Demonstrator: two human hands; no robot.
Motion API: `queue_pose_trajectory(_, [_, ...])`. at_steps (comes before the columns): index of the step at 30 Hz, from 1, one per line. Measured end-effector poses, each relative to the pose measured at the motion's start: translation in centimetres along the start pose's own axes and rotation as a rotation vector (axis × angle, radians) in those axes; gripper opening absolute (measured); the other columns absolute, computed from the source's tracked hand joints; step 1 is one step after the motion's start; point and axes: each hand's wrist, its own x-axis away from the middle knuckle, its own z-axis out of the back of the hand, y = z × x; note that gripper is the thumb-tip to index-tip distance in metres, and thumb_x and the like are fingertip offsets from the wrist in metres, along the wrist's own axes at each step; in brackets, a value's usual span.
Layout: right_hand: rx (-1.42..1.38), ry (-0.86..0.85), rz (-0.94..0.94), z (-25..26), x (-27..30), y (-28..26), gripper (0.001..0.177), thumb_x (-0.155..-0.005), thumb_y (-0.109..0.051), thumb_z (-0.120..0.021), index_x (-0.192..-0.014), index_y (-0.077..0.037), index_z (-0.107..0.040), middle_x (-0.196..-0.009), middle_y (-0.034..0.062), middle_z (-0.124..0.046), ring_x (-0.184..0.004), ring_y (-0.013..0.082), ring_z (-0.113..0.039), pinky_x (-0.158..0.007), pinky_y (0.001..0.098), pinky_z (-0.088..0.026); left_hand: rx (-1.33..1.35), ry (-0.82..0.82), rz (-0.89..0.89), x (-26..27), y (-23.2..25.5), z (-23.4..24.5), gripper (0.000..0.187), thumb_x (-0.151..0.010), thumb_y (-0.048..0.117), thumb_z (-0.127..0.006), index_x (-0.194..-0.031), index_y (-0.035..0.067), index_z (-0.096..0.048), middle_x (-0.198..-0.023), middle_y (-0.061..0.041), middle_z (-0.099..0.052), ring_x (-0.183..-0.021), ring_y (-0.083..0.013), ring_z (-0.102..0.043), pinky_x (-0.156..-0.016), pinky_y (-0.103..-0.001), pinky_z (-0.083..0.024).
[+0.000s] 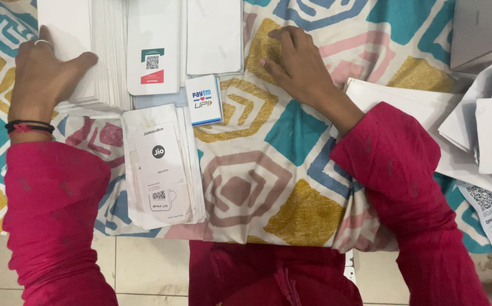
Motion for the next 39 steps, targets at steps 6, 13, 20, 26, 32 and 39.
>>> queue_pose_trajectory(6, [-0.033, -0.016, 0.000, 0.4, 0.0, -0.2, 0.054, -0.106, -0.031, -0.065, -0.144, 0.005, -0.048, -0.138, 0.0248, -0.048, -0.127, 0.0429, -0.049, -0.108, 0.0500, -0.043, 0.196, -0.052, 0.106, -5.1, 0.5, 1.0, 0.084, -0.088, 0.045, -0.080, -0.141, -0.013, -0.052, -0.112, -0.031, -0.069, -0.092, -0.0390, -0.072, -0.081, -0.044, -0.058])
queue_pose_trajectory(13, [-0.028, -0.022, -0.007, 0.8, -0.5, -0.7, 0.051, -0.105, -0.033, -0.064, -0.140, 0.002, -0.049, -0.136, 0.0239, -0.051, -0.127, 0.0409, -0.050, -0.107, 0.0504, -0.043, 0.265, 0.012, 0.193, -12.1, 0.2, -2.6, 0.077, -0.086, 0.048, -0.085, -0.135, -0.005, -0.059, -0.101, -0.024, -0.072, -0.086, -0.0300, -0.073, -0.075, -0.039, -0.057])
queue_pose_trajectory(20, [0.005, -0.021, 0.019, -0.3, -0.3, -0.9, 0.052, -0.104, -0.033, -0.066, -0.140, 0.000, -0.049, -0.138, 0.0238, -0.049, -0.130, 0.0415, -0.047, -0.109, 0.0526, -0.039, 0.233, 0.037, 0.214, -12.1, -1.0, -3.0, 0.068, -0.078, 0.049, -0.087, -0.122, 0.000, -0.071, -0.104, -0.021, -0.073, -0.091, -0.0320, -0.072, -0.081, -0.041, -0.054])
queue_pose_trajectory(26, [0.084, -0.049, 0.033, -0.9, 0.2, -0.7, 0.054, -0.100, -0.036, -0.069, -0.139, -0.004, -0.053, -0.137, 0.0224, -0.049, -0.132, 0.0426, -0.043, -0.112, 0.0546, -0.036, 0.170, 0.170, 0.104, -12.6, -3.6, -5.7, 0.063, -0.081, 0.047, -0.087, -0.118, -0.002, -0.073, -0.104, -0.024, -0.074, -0.090, -0.0382, -0.072, -0.081, -0.044, -0.054])
queue_pose_trajectory(32, [0.183, -0.068, 0.077, -1.5, 0.3, -0.8, 0.052, -0.097, -0.039, -0.072, -0.136, -0.008, -0.056, -0.141, 0.0240, -0.046, -0.135, 0.0435, -0.039, -0.113, 0.0571, -0.033, 0.022, 0.302, -0.160, -14.2, -5.8, -7.9, 0.067, -0.075, 0.032, -0.079, -0.126, -0.008, -0.068, -0.107, -0.026, -0.073, -0.094, -0.0382, -0.073, -0.079, -0.048, -0.057])
queue_pose_trajectory(39, [0.119, -0.376, -0.187, 5.6, -0.8, -2.2, 0.076, -0.087, -0.041, -0.074, -0.148, -0.010, -0.043, -0.144, 0.0283, -0.045, -0.120, 0.0493, -0.052, -0.093, 0.0557, -0.046, 0.156, 0.064, -0.123, -6.2, 11.1, -4.6, 0.088, -0.108, 0.044, -0.071, -0.165, -0.003, -0.023, -0.168, -0.036, -0.026, -0.158, -0.0463, -0.025, -0.130, -0.065, -0.023])
